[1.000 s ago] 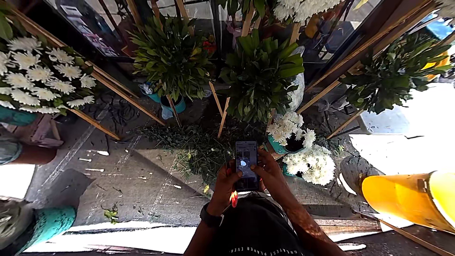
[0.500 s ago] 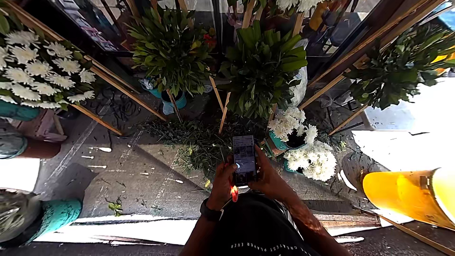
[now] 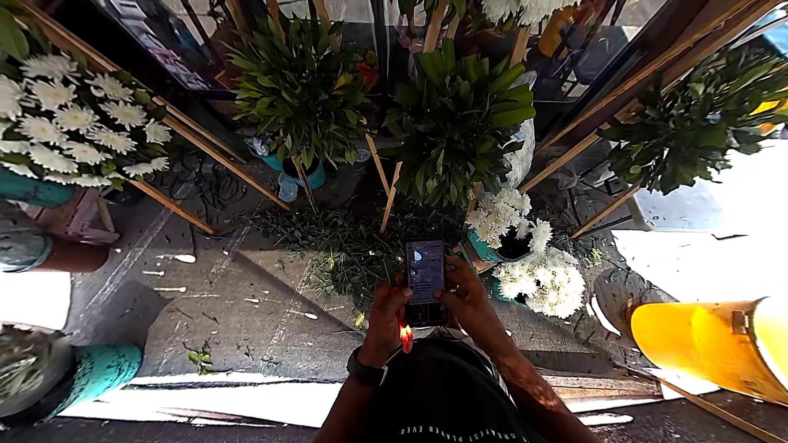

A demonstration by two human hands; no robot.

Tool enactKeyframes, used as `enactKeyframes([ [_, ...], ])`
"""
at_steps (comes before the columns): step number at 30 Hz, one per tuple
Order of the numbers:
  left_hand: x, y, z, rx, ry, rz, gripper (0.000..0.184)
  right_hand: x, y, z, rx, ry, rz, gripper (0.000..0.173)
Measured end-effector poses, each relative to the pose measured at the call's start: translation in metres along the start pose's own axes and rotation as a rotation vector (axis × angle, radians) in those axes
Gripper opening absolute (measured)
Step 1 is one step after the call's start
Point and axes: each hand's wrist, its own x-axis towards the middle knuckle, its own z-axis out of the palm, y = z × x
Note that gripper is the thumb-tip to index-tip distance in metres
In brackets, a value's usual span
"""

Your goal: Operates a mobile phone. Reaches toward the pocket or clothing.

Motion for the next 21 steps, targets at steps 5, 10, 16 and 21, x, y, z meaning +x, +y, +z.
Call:
enactKeyframes([
  [5, -0.002, 0.0, 0.001, 0.041, -0.052, 0.018, 0.024, 0.002, -0.004, 0.003, -0.068, 0.103, 0.018, 0.05],
  [10, -0.003, -0.003, 0.002, 0.041, -0.081, 0.026, 0.023, 0.003, -0.004, 0.005, -0.101, 0.157, 0.052, 0.049],
  [16, -0.004, -0.005, 0.001, -0.042, -0.013, -0.044, 0.03, 0.001, 0.0, 0.001, -0.079, 0.09, 0.037, 0.049],
  [21, -0.003, -0.006, -0.003, -0.089, 0.022, -0.038, 0.034, -0.008, 0.004, -0.009, -0.016, -0.179, 0.068, 0.095],
])
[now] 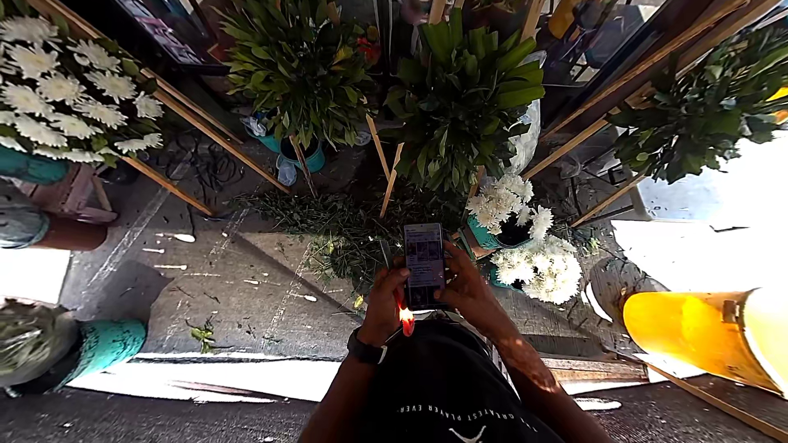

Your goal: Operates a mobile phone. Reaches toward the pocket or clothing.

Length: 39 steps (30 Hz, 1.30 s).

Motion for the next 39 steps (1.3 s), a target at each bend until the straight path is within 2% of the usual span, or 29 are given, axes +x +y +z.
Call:
enactKeyframes([
  [3, -0.0013, -0.0013, 0.0008, -0.001, -0.005, 0.016, 0.032, -0.0048, 0.0048, -0.0018, 0.015, -0.112, 0.01, 0.118],
  [7, -0.0035, -0.0037, 0.0026, 0.0, 0.006, 0.019, 0.03, -0.0071, 0.0089, -0.0037, 0.003, -0.141, -0.013, 0.125],
  [17, -0.0047, -0.0048, 0.0012, 0.011, -0.004, 0.013, 0.035, -0.0103, 0.008, 0.0007, -0.056, -0.093, 0.043, 0.127],
  [22, -0.0037, -0.0044, 0.0001, -0.018, -0.042, 0.019, 0.052, -0.0099, 0.0063, 0.0003, -0.084, -0.093, 0.065, 0.128],
  [25, -0.0032, -0.0047, -0.0007, -0.019, -0.034, 0.021, 0.046, -0.0098, 0.0051, 0.0006, -0.101, -0.091, 0.061, 0.128],
  [39, -0.0025, -0.0015, -0.0002, -0.017, -0.012, 0.01, 0.045, -0.0086, 0.0067, 0.0014, -0.093, -0.079, 0.005, 0.124],
])
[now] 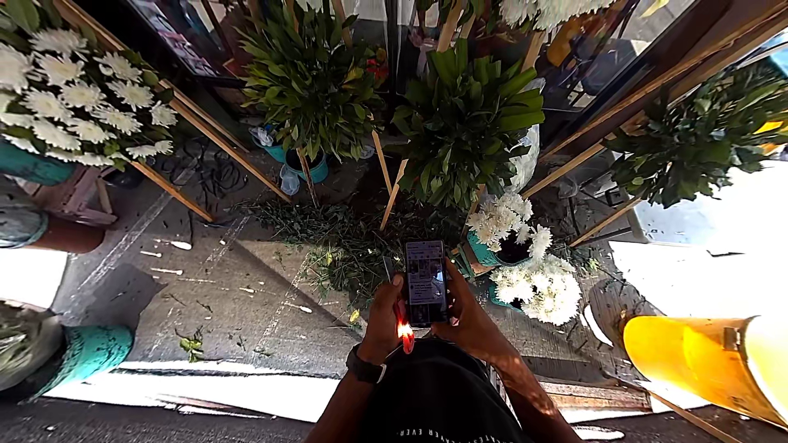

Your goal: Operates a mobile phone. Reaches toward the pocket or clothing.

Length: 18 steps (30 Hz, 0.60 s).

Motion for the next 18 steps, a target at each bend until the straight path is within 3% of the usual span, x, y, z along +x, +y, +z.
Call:
enactKeyframes([
  [18, 0.0012, -0.0005, -0.0013, 0.018, -0.021, 0.001, 0.043, 0.001, 0.0019, 0.0005, -0.012, -0.001, 0.011, 0.123],
])
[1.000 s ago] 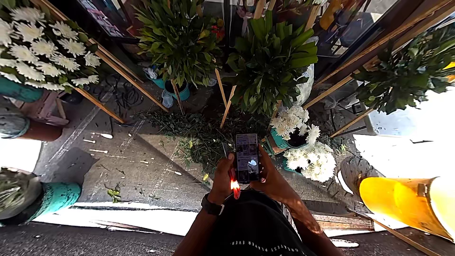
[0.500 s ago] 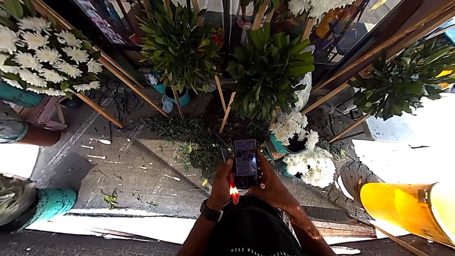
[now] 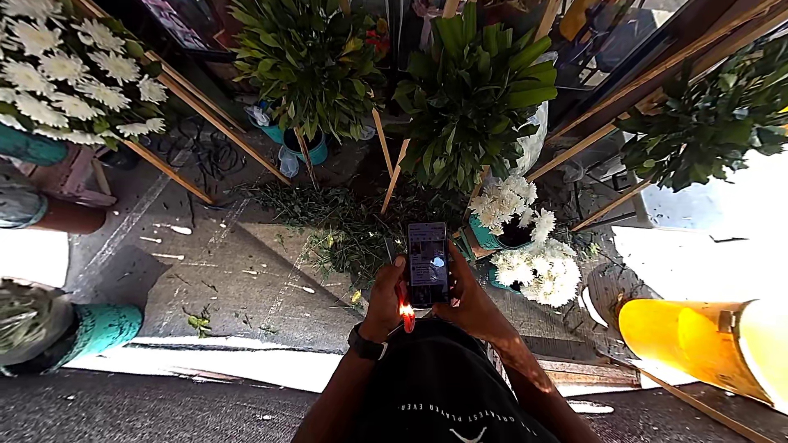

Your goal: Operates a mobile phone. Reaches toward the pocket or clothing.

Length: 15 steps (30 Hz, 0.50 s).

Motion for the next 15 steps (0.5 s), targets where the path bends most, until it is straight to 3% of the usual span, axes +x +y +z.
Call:
enactKeyframes([
  [15, -0.0002, -0.0005, -0.0014, 0.019, -0.005, -0.001, 0.046, -0.0021, -0.0003, 0.0005, -0.019, 0.007, 0.006, 0.122],
])
